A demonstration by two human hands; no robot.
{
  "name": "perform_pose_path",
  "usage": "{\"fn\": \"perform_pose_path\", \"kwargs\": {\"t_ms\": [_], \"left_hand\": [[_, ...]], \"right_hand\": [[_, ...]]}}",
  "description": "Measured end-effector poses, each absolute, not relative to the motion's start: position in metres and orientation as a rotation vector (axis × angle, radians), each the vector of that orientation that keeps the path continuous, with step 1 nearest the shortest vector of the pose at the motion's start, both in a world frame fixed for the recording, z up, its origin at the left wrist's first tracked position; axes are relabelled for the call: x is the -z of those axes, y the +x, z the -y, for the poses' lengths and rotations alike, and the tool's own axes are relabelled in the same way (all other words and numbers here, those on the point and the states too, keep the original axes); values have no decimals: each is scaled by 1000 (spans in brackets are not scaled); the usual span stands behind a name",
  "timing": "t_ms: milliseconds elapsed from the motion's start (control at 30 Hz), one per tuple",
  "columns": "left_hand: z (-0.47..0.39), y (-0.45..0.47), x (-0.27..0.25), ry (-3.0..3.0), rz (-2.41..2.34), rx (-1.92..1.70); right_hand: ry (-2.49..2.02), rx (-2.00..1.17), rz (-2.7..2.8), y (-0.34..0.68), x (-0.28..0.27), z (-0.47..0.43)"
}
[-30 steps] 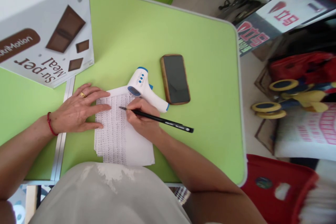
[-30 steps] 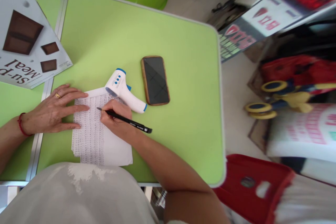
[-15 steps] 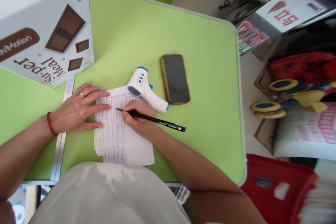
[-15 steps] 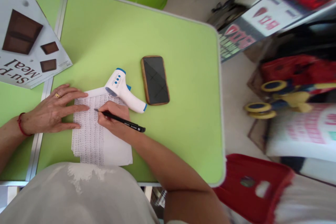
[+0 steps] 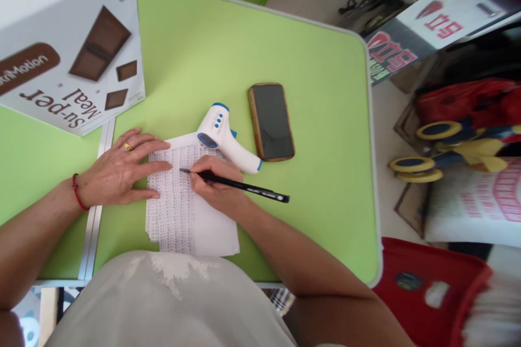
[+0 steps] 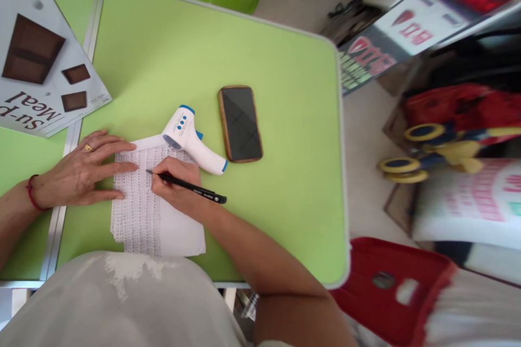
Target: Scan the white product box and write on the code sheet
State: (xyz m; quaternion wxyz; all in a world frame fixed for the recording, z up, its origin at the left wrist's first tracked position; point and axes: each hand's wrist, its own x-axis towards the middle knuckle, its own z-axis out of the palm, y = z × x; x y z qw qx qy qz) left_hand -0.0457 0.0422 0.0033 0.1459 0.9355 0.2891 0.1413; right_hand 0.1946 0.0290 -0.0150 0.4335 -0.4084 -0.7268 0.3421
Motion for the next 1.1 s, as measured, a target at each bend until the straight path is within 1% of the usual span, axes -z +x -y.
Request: {"fn": "perform_pose_path", "kwargs": {"t_ms": [200,433,1100], "left_hand": [[-42,-45,-3,2680,-845,-406],[-42,-45,-4,2703,-829,-411],[-42,-45,-4,2665,-844,-399]], "right_hand": [[-1050,-801,1807,194,15,-29],[-1021,-846,1817,195,15,-29],[-1033,-845,1779,197,16,-31]]}}
